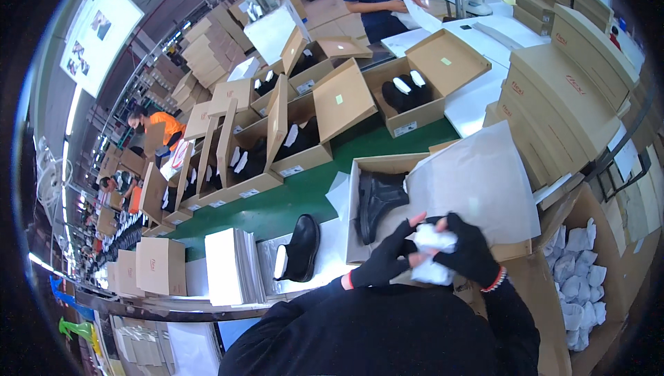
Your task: The person places white tissue paper into cardboard boxes, inserts a pair of black shoes, adds white stuffing material, and closes the boxes. The process is repeated for multiple pairs of shoes on a green conveyor belt.
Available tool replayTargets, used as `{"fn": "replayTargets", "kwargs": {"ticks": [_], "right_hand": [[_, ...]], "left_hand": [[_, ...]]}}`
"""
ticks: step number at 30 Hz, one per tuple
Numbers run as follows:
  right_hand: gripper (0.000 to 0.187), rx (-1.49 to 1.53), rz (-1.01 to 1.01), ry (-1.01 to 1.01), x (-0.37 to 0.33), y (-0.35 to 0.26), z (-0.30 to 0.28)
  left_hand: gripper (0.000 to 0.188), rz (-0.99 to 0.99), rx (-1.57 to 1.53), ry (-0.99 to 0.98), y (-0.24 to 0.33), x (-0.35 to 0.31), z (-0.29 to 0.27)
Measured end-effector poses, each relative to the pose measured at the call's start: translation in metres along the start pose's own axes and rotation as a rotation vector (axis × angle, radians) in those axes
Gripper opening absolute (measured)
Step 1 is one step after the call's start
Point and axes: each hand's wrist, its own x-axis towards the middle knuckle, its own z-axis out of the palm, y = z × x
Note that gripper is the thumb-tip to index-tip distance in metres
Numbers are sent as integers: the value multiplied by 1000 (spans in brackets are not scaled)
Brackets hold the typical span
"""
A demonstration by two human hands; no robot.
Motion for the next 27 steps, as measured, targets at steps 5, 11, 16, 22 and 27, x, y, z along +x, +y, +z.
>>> {"fn": "replayTargets", "kwargs": {"ticks": [5, 11, 16, 22, 27], "right_hand": [[37, 79, -151, -114, 30, -13, 51], [25, 321, -403, -385, 55, -16, 85], [30, 155, -427, -622, 73, -16, 113], [100, -231, -193, -516, 91, 39, 102], [102, -628, -261, -560, 117, 166, 193]], "left_hand": [[70, -19, -49, 133, -50, -28, -50], [107, -139, -941, -356, -27, -73, -89], [56, -368, -454, -169, -25, -77, -111], [63, -206, 515, -16, -71, -79, -132], [58, 30, 1190, -49, -113, -68, -129]]}}
